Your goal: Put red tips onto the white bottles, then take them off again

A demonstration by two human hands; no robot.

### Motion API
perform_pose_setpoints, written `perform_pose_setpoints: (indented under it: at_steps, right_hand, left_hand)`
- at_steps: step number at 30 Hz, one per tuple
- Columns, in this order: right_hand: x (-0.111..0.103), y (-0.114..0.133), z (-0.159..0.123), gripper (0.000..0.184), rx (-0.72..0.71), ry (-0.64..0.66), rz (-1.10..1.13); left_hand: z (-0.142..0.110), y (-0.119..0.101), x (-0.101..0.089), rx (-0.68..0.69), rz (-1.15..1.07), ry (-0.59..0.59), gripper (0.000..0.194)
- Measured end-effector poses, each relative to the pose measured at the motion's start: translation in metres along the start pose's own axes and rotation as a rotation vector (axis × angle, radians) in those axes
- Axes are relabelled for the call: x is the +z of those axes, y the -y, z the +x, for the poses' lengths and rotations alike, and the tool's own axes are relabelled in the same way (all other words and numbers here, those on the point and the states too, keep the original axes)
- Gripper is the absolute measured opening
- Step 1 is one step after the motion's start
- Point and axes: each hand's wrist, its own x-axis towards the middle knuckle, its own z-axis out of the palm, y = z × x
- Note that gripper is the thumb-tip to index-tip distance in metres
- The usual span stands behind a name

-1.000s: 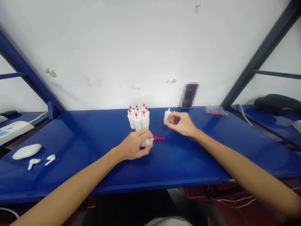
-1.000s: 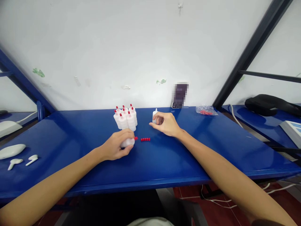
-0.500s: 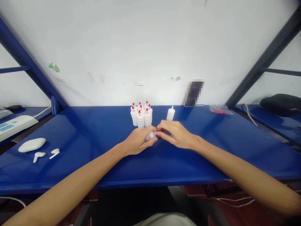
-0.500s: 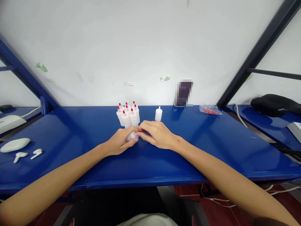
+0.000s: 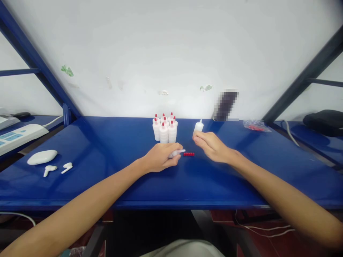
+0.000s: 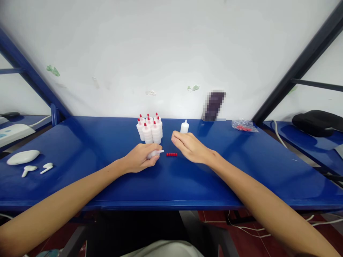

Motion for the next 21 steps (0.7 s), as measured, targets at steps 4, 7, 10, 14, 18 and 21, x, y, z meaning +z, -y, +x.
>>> perform_pose_setpoints:
  at_steps: [4,7,10,14,18,21]
  right_hand:
    - [-0.006,-0.012,0.003,0.025,0.063,0.135,0.001]
    - [-0.011,-0.022,0.005,0.028,0.109,0.217,0.000]
    - [-0.021,-0.031,0.004,0.030,0.217,0.342,0.028]
    - [-0.029,-0.038,0.001,0.032,0.267,0.513,0.113]
    - [-0.023,-0.036,0.001,0.034,0.249,0.526,0.134]
    - [-0.018,-0.034,0.002,0.034,0.227,0.507,0.127]
  left_hand:
    - [0.001,0.000,-0.003,-0.154,-0.165,-0.017,0.022]
    - [0.002,0.000,-0.003,-0.143,-0.184,-0.055,0.023]
    - [0.002,-0.003,-0.002,-0.108,-0.107,-0.053,0.025]
    - [0.000,-0.004,-0.001,-0.082,-0.026,-0.018,0.027]
    - [-0.001,-0.002,0.000,-0.073,-0.002,-0.036,0.032]
    - [-0.001,-0.001,0.000,-0.114,-0.028,-0.027,0.034]
